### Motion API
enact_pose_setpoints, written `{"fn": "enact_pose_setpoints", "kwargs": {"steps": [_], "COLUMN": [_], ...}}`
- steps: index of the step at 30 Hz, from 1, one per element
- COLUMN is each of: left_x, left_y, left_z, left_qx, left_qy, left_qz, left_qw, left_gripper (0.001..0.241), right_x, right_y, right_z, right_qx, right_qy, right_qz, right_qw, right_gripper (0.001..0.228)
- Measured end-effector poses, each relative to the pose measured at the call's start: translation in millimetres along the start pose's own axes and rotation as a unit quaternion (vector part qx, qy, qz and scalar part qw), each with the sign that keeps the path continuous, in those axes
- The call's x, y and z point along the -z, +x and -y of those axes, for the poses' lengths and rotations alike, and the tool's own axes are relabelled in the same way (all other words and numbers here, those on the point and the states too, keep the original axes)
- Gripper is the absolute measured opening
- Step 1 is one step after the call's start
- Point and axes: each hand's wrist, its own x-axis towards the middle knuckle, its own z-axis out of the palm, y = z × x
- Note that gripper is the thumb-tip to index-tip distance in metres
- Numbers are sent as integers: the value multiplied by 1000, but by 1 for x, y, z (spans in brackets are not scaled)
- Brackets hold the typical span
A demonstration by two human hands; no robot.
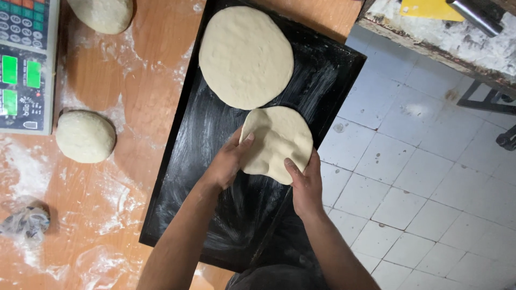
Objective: Flattening dough balls using a mechanical dough roller and arranging them on an oiled baking tray.
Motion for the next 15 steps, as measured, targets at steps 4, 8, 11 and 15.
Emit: {"fn": "enact_pose_setpoints", "kwargs": {"steps": [4,8,11,15], "left_x": [-10,2,3,5], "left_y": [-11,-12,-18,-31], "left_z": [-15,-1,-3,10], "left_qx": [20,-3,-61,-69], "left_qy": [15,79,166,180], "left_qz": [0,-12,-10,-54], "left_qw": [1000,997,984,980], "left_gripper": [61,61,62,67], "right_x": [-2,-1,-3,-3], "right_y": [-11,-10,-15,-28], "right_z": [4,-3,-1,5], "right_qx": [16,-8,59,20], "right_qy": [-12,-72,-131,-205], "right_qz": [6,-21,-4,-15], "right_qw": [1000,997,990,979], "right_gripper": [81,81,81,87]}}
